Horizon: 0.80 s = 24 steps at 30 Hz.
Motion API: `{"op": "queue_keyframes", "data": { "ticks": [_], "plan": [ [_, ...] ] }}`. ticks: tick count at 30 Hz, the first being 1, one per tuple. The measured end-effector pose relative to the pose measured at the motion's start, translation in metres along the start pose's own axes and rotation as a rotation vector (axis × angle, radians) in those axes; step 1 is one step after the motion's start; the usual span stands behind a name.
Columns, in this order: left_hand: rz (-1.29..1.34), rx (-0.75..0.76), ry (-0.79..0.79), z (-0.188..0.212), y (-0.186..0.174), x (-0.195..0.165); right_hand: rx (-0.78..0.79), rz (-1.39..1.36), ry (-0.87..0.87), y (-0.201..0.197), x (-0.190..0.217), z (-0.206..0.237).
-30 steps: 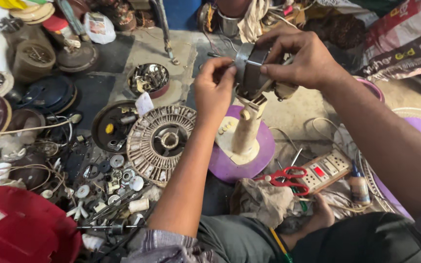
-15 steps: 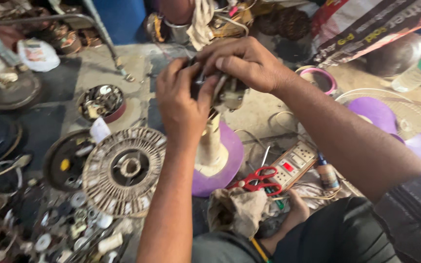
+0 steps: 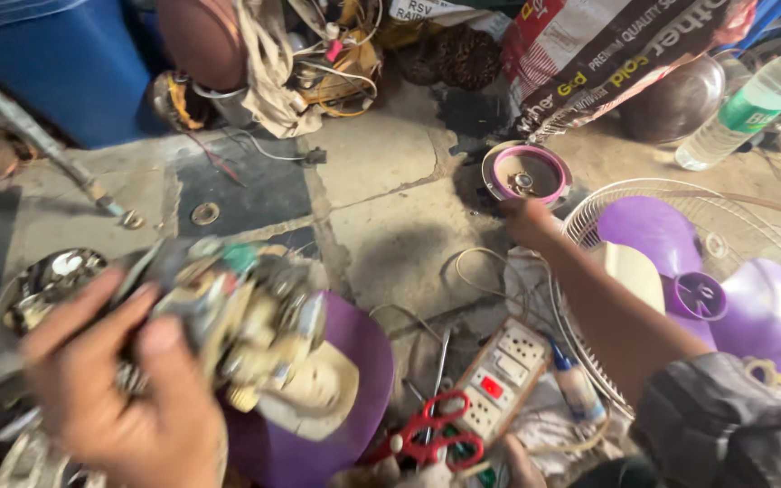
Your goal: The person sits on the floor of a cluttered repair workshop and services an electric fan motor. They apply oil from a plastic bottle onto the motor shaft and winding, fit the rotor back into the stator, press the housing parts together by hand, and use a screwdriver to tighten the motor assembly while turning it over.
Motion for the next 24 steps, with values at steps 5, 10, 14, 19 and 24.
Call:
{"op": "queue_keyframes", "data": {
  "ticks": [5,10,14,19,24],
  "plan": [
    [-0.051,0.055,0.011,0.023,-0.011,0.055,0.059,0.333,-0.225,0.066,-0.009,-0.025],
    [-0.037,0.078,0.01,0.036,-0.01,0.085,0.106,0.624,-0.194,0.091,-0.019,-0.025],
    [0.049,0.026,-0.042,0.021,0.0,0.054,-0.045,0.245,-0.086,0.07,-0.007,-0.011],
    [0.045,-0.053,-0.041,-0.01,0.008,-0.007,-0.3,-0.61,-0.059,0.007,0.089,-0.014],
    [0.066,-0.081,-0.022,-0.033,0.005,-0.026,-0.184,-1.143,-0.466,-0.06,0.241,0.036]
  ]
}}
Point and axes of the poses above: each hand's wrist, its own z-axis away from the middle knuckle, its own y-axis out of the palm, x = y × z, the point moved 4 cm from there along -z, towards the middle knuckle, and after that the axes turned 2 degrees about -z, right-handed, at the moved point
